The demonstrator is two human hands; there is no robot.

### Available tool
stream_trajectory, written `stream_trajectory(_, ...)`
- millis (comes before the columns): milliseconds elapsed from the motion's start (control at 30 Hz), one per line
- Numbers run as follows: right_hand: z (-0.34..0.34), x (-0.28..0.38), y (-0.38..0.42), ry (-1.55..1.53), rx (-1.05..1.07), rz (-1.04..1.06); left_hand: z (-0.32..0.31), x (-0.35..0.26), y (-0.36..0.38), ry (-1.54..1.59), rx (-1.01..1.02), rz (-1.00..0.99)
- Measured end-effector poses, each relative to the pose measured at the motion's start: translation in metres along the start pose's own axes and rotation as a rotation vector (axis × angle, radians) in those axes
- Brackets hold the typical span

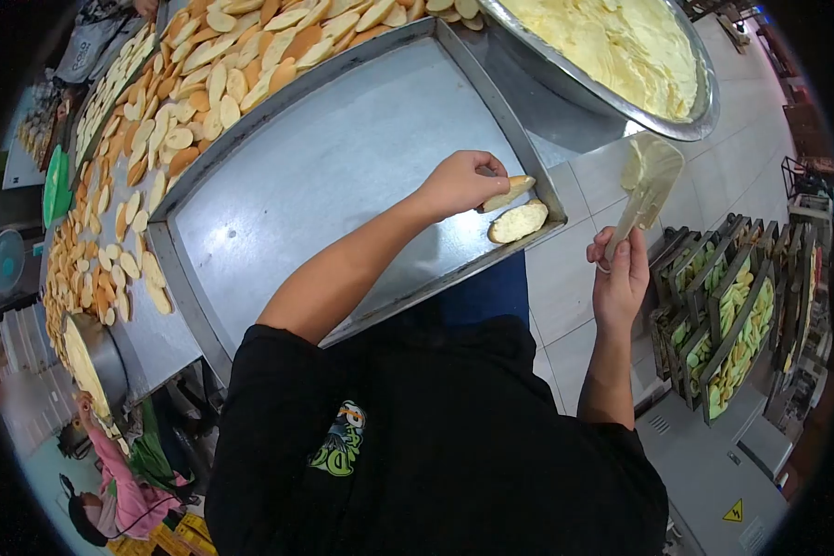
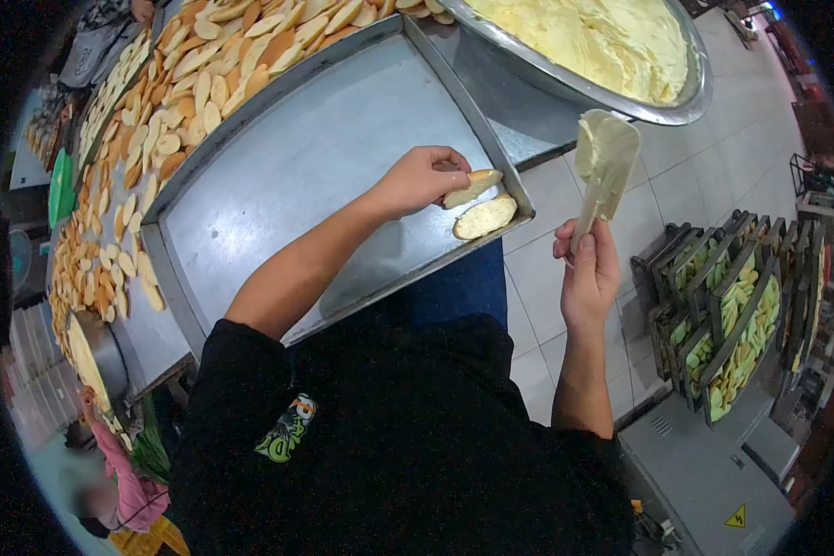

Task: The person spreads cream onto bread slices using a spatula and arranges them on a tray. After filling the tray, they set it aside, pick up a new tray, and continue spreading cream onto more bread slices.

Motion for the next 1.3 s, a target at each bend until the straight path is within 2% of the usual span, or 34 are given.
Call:
stream_trajectory(133, 0.002, -0.007, 0.004, 0.021, 0.02, -0.045, -0.002, -0.009, 0.002, -0.232, -0.075, -0.046)
stream_trajectory(233, -0.003, -0.006, 0.004, 0.026, 0.033, -0.064, 0.0, -0.016, 0.0, -0.331, -0.125, -0.149)
stream_trajectory(367, -0.015, -0.008, -0.001, 0.029, 0.036, -0.09, 0.016, -0.018, 0.001, -0.385, -0.153, -0.196)
stream_trajectory(533, -0.012, -0.012, 0.005, 0.011, 0.016, -0.112, 0.007, -0.022, 0.0, -0.468, -0.179, -0.281)
stream_trajectory(633, -0.009, -0.013, 0.006, 0.047, 0.024, -0.104, 0.0, -0.014, -0.002, -0.425, -0.094, -0.185)
stream_trajectory(767, -0.015, -0.017, 0.001, 0.038, 0.052, -0.113, 0.015, -0.03, 0.016, -0.515, -0.147, -0.403)
stream_trajectory(867, -0.019, -0.02, 0.001, -0.003, 0.054, -0.133, 0.038, -0.059, 0.042, -0.469, -0.257, -0.555)
stream_trajectory(967, -0.023, -0.022, 0.002, -0.027, 0.065, -0.123, 0.083, -0.072, 0.055, -0.647, -0.38, -0.679)
stream_trajectory(1167, -0.037, -0.025, -0.002, -0.102, 0.082, -0.199, 0.197, -0.094, 0.09, -0.766, -0.765, -0.647)
stream_trajectory(1267, -0.046, -0.02, -0.008, -0.158, 0.094, -0.235, 0.261, -0.082, 0.097, -0.63, -1.083, -0.562)
stream_trajectory(1300, -0.047, -0.02, -0.009, -0.171, 0.1, -0.245, 0.278, -0.08, 0.096, -0.612, -1.077, -0.484)
Point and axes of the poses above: each hand's wrist, its own y-axis away from the middle knuckle, its own z-axis out of the back of the hand, x = y × z, the point moved 7 cm from there along -y, towards the middle knuckle, and after that the axes turned 1 degree about y, right-handed, at the moved point
